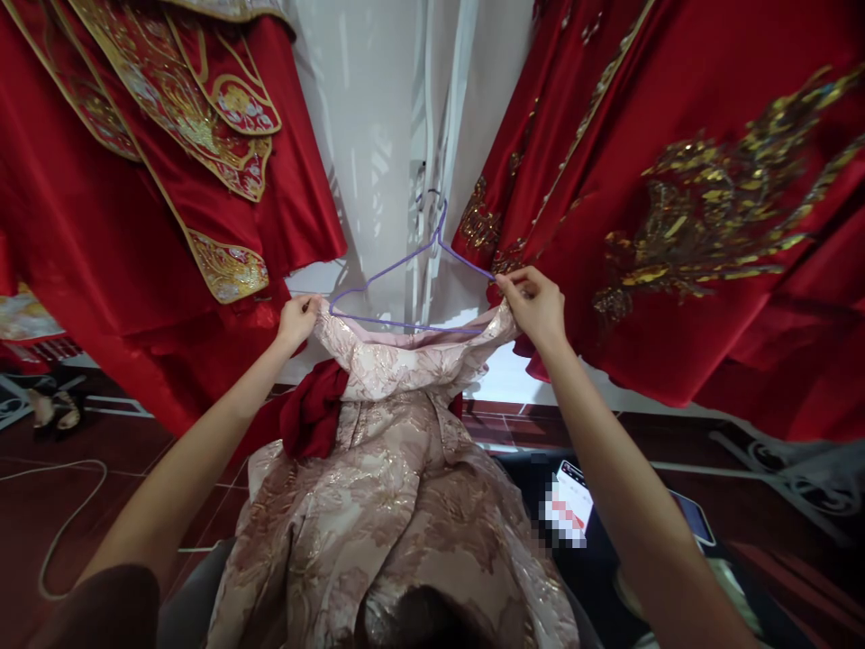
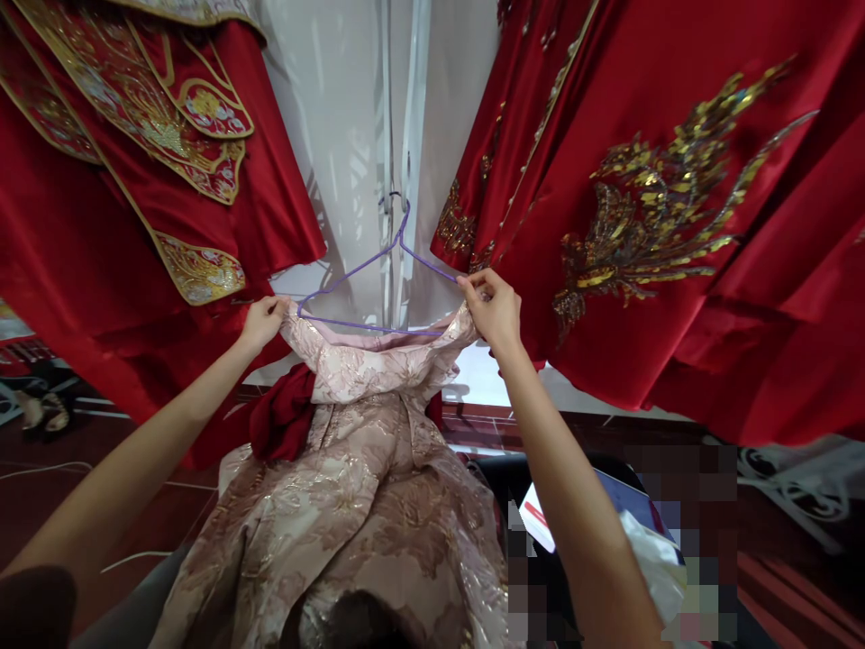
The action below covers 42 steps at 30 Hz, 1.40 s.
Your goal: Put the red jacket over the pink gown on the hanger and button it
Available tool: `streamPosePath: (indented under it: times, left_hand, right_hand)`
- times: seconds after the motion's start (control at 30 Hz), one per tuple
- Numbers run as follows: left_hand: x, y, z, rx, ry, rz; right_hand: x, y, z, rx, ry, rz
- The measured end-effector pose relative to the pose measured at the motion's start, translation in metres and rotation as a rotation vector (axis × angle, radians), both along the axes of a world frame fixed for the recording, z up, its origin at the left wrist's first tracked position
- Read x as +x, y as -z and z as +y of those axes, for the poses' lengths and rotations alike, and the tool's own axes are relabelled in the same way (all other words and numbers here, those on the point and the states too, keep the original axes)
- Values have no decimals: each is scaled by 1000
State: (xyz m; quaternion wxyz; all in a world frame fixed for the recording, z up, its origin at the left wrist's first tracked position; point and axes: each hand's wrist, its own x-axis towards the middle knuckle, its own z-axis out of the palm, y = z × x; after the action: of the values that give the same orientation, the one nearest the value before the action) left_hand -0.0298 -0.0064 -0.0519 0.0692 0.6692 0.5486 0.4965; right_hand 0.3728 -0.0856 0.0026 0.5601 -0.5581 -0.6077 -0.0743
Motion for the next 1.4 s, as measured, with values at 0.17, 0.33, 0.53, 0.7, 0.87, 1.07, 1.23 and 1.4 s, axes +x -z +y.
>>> streamPosePath:
  times: [0.17, 0.33, 0.53, 0.7, 0.87, 1.07, 1.23, 1.4]
  left_hand:
    - [0, -5, -2, -7, 0, -3]
    - [-4, 3, -8, -14, -1, -61]
    - [-2, -2, -10, 42, 30, -118]
    - [31, -33, -5, 129, 135, -6]
    - [63, -51, -12, 85, 346, 156]
    - [37, -23, -4, -110, 308, -195]
    - [1, 34, -20, -514, 281, -95]
    - [-19, 64, -44, -887, 621, 74]
  right_hand:
    - [-2, 0, -2, -4, -5, 0]
    - [-1, 0, -1, 0, -6, 0]
    - [-1, 1, 0, -4, -13, 3]
    - [-1, 5, 2, -15, -46, 33]
    - [-1, 9, 4, -15, -56, 61]
    - [-1, 12, 7, -18, -65, 82]
    - [-2, 13, 8, -18, -64, 82]
    - [0, 14, 11, -23, -58, 77]
